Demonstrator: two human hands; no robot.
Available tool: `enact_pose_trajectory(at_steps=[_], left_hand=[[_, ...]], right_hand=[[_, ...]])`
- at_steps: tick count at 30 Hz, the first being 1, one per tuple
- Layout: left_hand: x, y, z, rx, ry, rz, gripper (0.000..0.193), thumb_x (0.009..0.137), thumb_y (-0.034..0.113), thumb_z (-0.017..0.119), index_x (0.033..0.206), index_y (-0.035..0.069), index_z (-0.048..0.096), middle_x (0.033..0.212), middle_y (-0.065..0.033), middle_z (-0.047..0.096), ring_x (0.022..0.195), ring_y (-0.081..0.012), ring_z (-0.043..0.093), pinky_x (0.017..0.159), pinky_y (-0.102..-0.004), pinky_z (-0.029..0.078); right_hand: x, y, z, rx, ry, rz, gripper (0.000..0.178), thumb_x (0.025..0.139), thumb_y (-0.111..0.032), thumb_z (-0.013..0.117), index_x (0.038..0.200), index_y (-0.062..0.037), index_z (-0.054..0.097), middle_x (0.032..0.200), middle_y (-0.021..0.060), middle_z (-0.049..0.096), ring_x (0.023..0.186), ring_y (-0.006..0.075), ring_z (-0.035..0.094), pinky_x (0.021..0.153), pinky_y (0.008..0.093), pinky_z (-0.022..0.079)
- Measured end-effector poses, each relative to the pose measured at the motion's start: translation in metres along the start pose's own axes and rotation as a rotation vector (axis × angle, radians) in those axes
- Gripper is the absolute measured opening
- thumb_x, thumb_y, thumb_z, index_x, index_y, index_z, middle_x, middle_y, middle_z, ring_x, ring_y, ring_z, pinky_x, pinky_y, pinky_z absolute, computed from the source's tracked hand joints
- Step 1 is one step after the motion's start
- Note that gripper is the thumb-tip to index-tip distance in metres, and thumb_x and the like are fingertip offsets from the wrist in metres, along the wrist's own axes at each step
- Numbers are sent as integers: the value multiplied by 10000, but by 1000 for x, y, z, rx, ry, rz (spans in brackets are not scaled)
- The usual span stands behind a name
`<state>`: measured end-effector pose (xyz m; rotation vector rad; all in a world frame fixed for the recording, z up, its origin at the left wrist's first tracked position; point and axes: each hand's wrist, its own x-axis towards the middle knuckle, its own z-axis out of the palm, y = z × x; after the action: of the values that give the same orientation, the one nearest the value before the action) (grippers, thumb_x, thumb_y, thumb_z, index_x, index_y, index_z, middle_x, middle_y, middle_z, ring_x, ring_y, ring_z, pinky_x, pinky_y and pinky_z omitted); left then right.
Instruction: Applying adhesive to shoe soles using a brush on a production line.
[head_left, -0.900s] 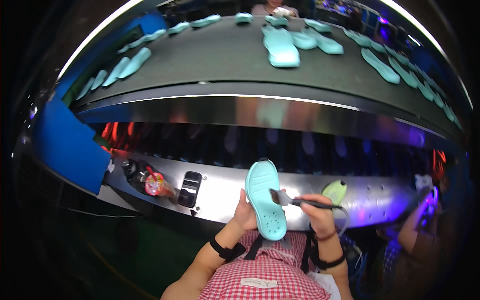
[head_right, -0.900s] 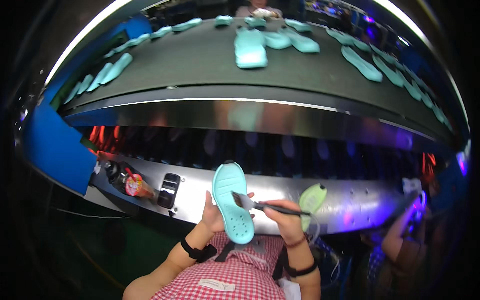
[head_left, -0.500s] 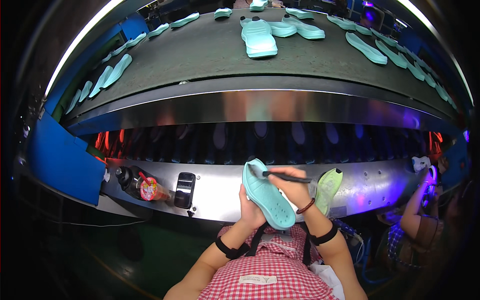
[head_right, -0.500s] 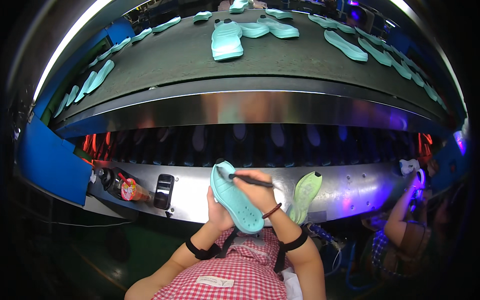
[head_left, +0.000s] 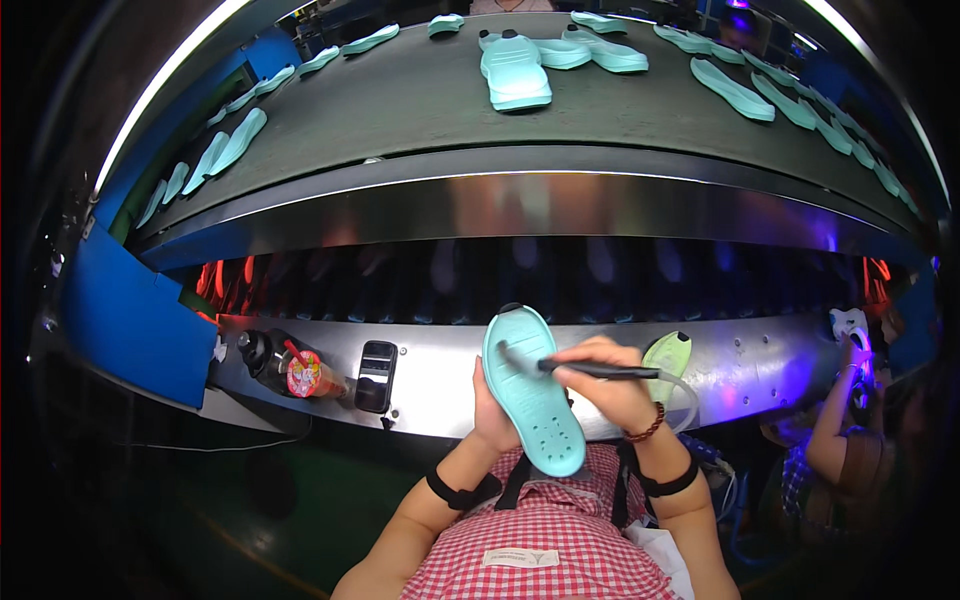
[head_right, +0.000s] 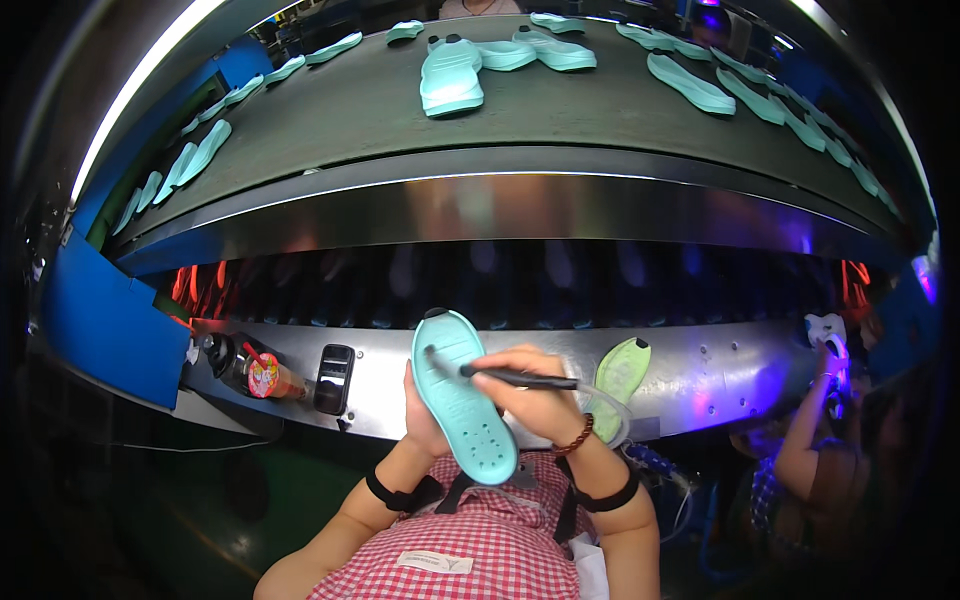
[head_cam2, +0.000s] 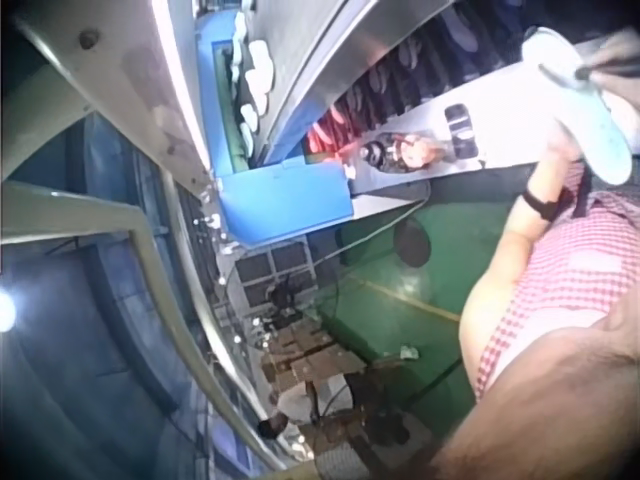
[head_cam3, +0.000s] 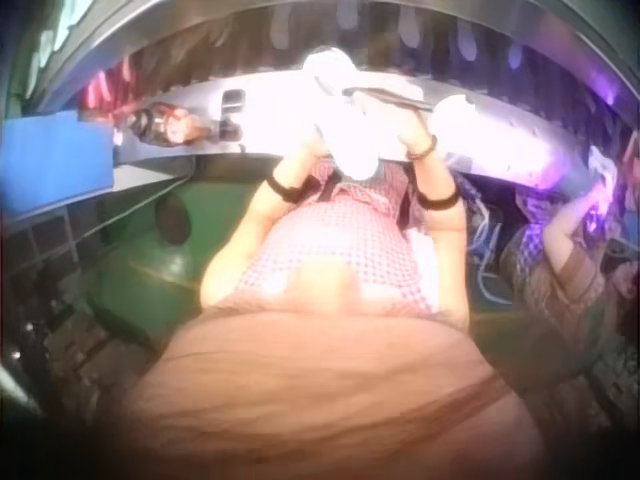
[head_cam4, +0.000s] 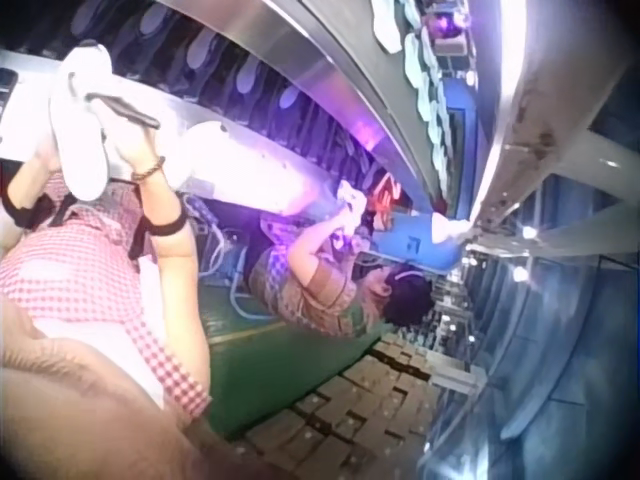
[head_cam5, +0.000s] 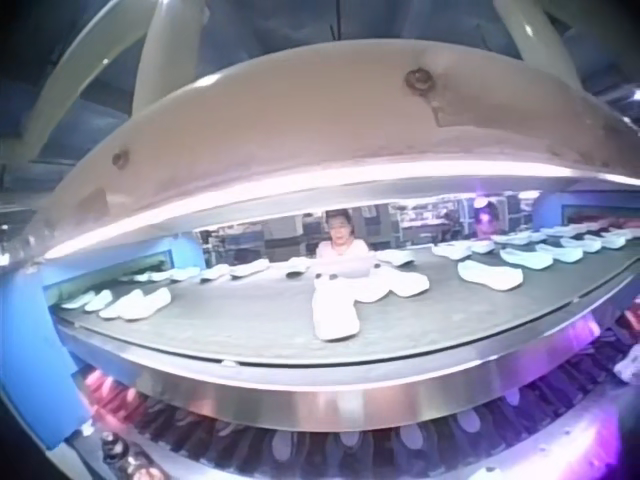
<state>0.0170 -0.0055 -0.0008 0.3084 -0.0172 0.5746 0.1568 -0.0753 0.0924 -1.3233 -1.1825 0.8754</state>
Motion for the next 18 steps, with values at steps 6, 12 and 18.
enact_pose_trajectory(at_steps=[6, 12, 18], left_hand=[[1, 6, 11, 14, -51, 45, 742, 821, 626, 114, 1208, 72, 419, 1092, -136, 534, 963, -275, 538, 840, -402, 440], [1, 8, 15, 51, 79, 89, 827, 767, 692, 117, 1149, 37, 448, 973, -181, 556, 841, -297, 570, 741, -416, 475], [6, 20, 20, 13, 51, 379, 873, 716, 746, 159, 1082, 24, 486, 903, -199, 544, 739, -309, 552, 677, -434, 459]], right_hand=[[-22, -9, -1, 205, -204, -7, 208, 709, -43, 662, 917, -44, 657, 820, 107, 618, 776, 160, 595, 702, 243, 472], [-26, -4, -8, -92, -425, -199, 232, 685, -50, 687, 915, -53, 660, 816, 100, 631, 728, 143, 596, 670, 232, 470], [-32, -1, -8, -110, -363, -133, 227, 689, -20, 672, 914, -47, 655, 826, 95, 639, 758, 164, 596, 690, 259, 473]])
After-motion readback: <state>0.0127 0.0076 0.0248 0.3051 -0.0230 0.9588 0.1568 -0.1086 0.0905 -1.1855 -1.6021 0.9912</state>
